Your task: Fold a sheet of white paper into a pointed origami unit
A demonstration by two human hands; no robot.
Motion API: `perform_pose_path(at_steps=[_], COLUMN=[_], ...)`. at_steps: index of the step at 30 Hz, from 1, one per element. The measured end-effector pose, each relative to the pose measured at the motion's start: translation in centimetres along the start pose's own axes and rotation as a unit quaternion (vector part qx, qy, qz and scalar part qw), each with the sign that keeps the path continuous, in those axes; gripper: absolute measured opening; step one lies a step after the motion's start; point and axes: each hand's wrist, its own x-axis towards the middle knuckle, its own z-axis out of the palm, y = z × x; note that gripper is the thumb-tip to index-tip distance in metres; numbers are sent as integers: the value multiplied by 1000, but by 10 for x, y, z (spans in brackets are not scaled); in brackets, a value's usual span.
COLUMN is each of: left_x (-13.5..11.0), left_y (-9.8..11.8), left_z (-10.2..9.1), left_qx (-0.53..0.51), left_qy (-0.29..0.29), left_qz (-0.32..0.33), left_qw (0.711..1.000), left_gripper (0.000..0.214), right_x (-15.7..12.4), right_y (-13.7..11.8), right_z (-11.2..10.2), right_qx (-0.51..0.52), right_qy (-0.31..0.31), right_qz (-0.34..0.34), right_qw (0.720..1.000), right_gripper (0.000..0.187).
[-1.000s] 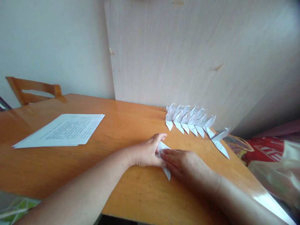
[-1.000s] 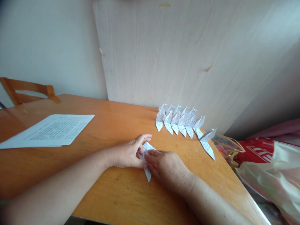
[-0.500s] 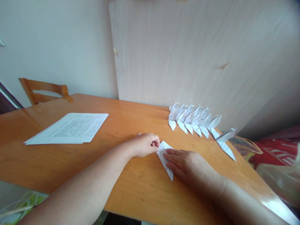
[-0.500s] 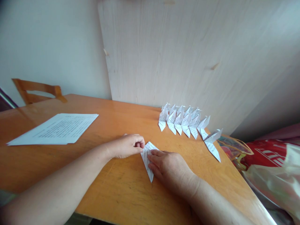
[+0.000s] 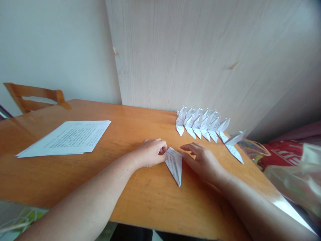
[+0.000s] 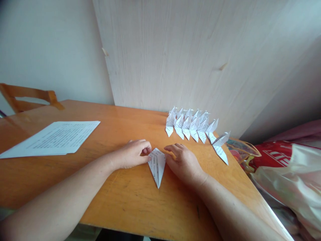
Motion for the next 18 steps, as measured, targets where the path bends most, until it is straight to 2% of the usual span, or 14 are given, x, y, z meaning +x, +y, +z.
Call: perform_pose_path(at_steps=[6, 18], left_x=[-2, -1], left_y=[-3, 3], left_z=[1, 9], left_qx=[24, -10], left_qy=[6, -5], left_qz=[-38, -49], left_qw=[999, 999], left_gripper=[43, 43], right_x=[3, 4], right_y=[-6, -9], right_z=[-1, 0], right_qx=[-51, -41], right_qy=[-63, -87], right_qz=[-12, 23], right_qw=[997, 995], right_gripper=[28, 15])
